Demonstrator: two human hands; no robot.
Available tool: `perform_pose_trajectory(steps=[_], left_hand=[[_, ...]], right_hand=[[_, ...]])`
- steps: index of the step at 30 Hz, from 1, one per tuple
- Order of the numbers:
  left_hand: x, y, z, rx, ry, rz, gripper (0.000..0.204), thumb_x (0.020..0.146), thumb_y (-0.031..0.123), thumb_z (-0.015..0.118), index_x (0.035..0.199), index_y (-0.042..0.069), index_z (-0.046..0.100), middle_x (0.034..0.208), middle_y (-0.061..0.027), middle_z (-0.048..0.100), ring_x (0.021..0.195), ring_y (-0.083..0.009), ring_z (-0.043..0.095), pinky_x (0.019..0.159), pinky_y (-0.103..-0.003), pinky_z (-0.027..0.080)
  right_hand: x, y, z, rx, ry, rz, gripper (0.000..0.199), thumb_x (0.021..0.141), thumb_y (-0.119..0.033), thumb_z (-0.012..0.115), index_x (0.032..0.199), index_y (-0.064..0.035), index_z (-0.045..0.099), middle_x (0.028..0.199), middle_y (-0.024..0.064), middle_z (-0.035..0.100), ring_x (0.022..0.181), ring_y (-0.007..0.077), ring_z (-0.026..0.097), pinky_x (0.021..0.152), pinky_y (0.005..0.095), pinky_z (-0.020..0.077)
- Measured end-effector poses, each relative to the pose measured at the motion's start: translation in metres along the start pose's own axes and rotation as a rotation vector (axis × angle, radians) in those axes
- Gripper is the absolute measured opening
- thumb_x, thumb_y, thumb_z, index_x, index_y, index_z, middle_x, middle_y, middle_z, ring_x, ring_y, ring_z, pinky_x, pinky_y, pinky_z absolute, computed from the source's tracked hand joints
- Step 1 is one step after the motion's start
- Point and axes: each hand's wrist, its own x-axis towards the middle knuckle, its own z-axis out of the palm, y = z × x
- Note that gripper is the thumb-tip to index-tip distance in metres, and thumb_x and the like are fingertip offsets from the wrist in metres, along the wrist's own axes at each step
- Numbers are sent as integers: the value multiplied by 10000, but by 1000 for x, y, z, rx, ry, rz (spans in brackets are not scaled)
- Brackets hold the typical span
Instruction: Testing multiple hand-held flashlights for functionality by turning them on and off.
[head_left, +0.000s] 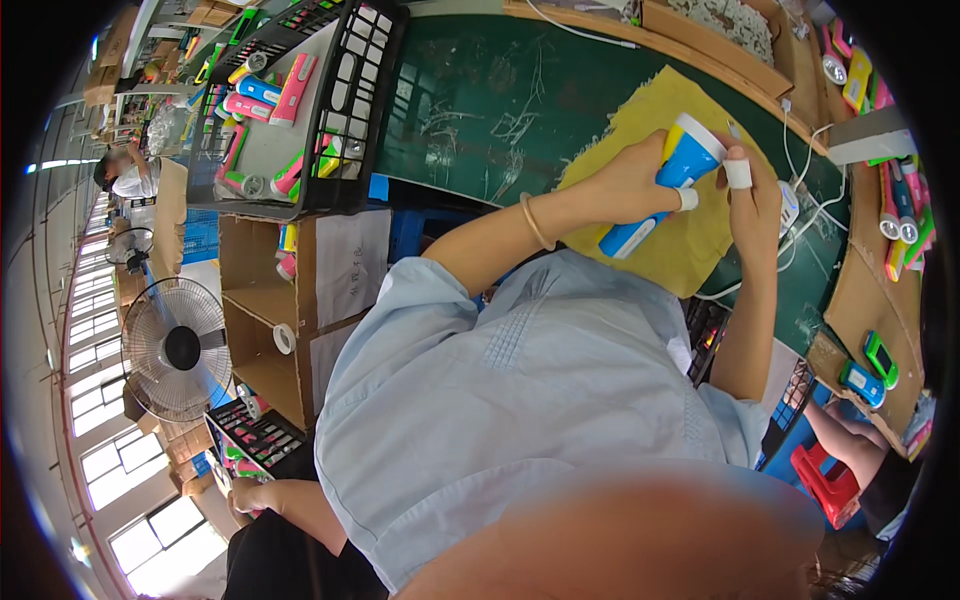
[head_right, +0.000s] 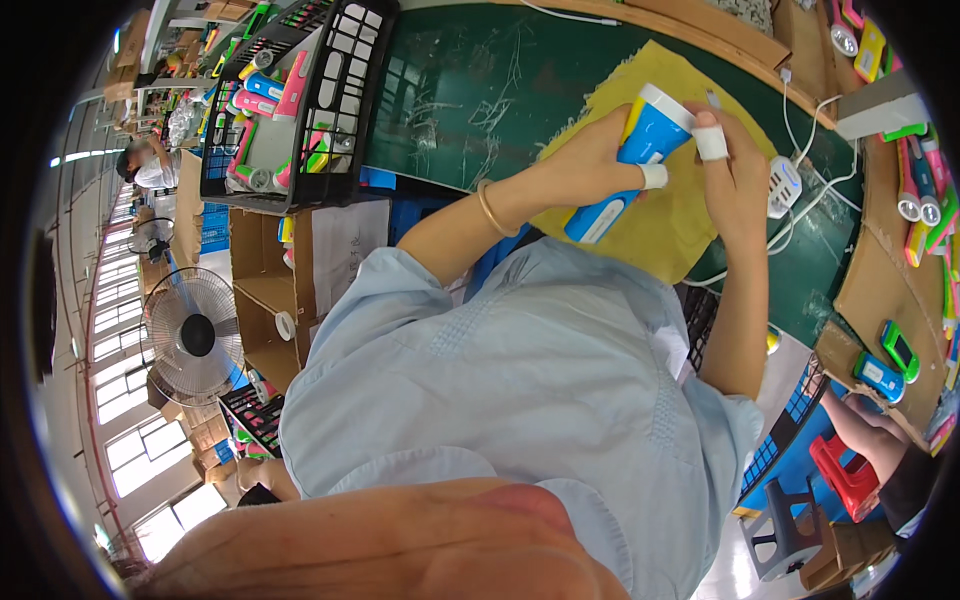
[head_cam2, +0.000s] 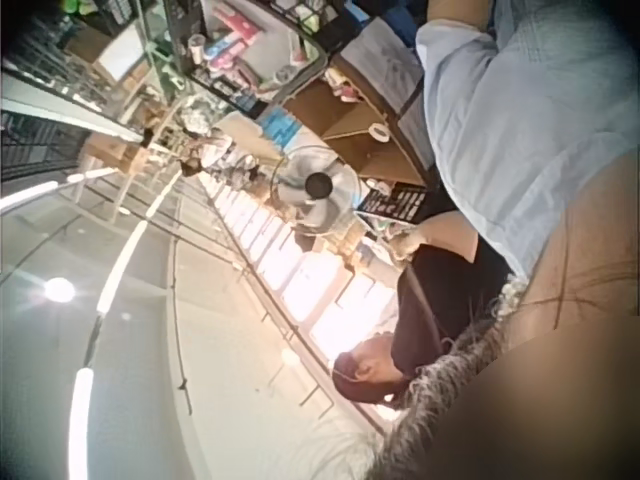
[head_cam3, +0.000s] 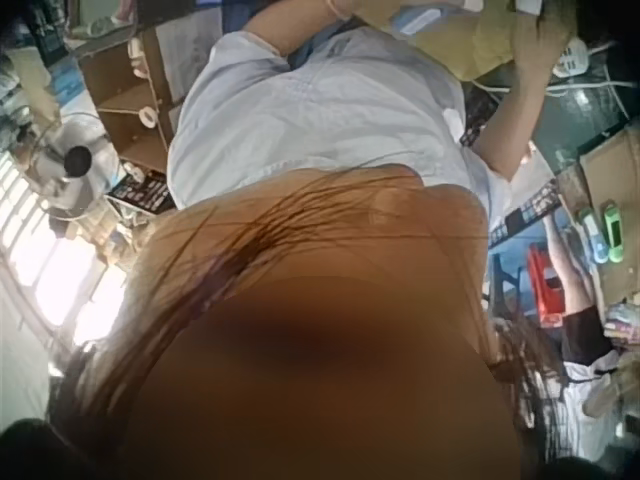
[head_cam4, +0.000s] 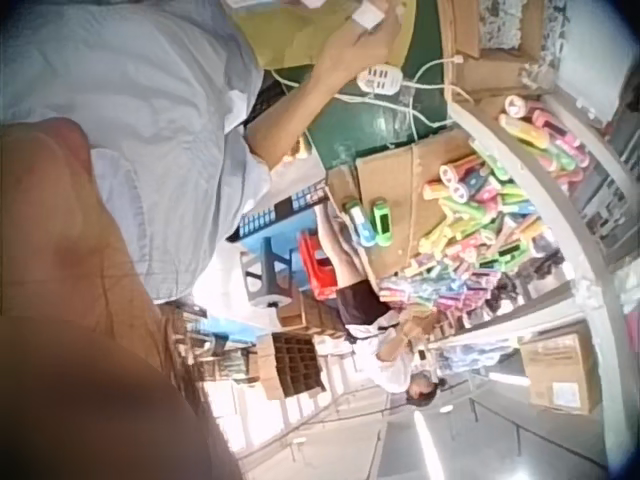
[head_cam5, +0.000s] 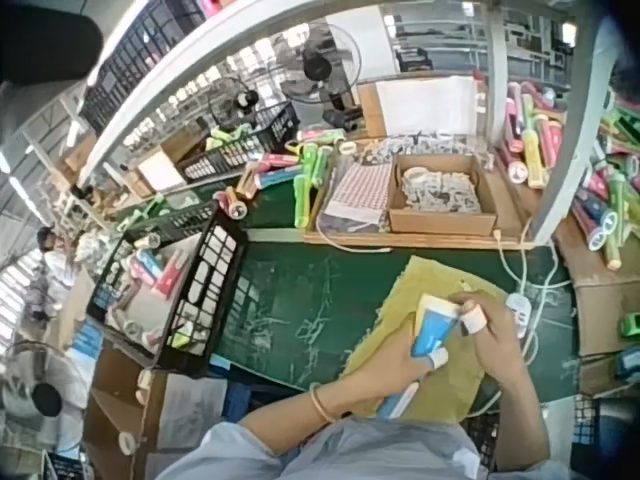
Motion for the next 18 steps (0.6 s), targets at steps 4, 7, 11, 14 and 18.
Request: perform_pose_trajectory(steps=[4, 7, 11, 14, 18], left_hand=[[5, 3, -7, -727, -18, -136, 290, 802, 220, 604, 970, 28, 466, 787, -77, 557, 600, -161, 574, 542, -269, 490], [11, 2, -6, -926, -14, -150, 328, 827, 262, 575, 1017, 18, 466, 784, -85, 551, 586, -171, 563, 539, -275, 491], [19, -5, -4, -1076, -64, -221, 305, 840, 243, 517, 1031, 10, 464, 776, -97, 547, 589, -183, 562, 543, -291, 492], [28, -11, -1, -947, 90, -257, 222, 818, 169, 484, 973, 11, 463, 771, -102, 545, 590, -199, 564, 552, -315, 497], [49, -11, -10, -504, 249, -23, 306, 784, 115, 546, 996, -28, 378, 830, -112, 522, 733, -207, 579, 615, -339, 501]], right_hand=[[-26, -7, 13, 274, 107, 252, 315, 925, -227, 415, 1150, -45, 537, 575, -50, 342, 503, 21, 308, 452, 181, 229], [-46, -9, 24, 353, 128, 351, 304, 919, -155, 415, 1187, -40, 501, 581, -35, 383, 479, 27, 305, 442, 175, 230], [-59, -2, 26, 539, 63, 433, 264, 910, -130, 431, 1128, -14, 524, 649, -13, 466, 518, 38, 370, 469, 172, 271], [-62, 2, 18, 565, -3, 463, 248, 909, -138, 442, 1094, -4, 540, 684, -19, 463, 551, 35, 372, 485, 168, 269], [-65, 6, 7, 711, 48, 404, 284, 902, -150, 470, 1090, 50, 546, 729, -18, 442, 589, 49, 341, 524, 163, 258]])
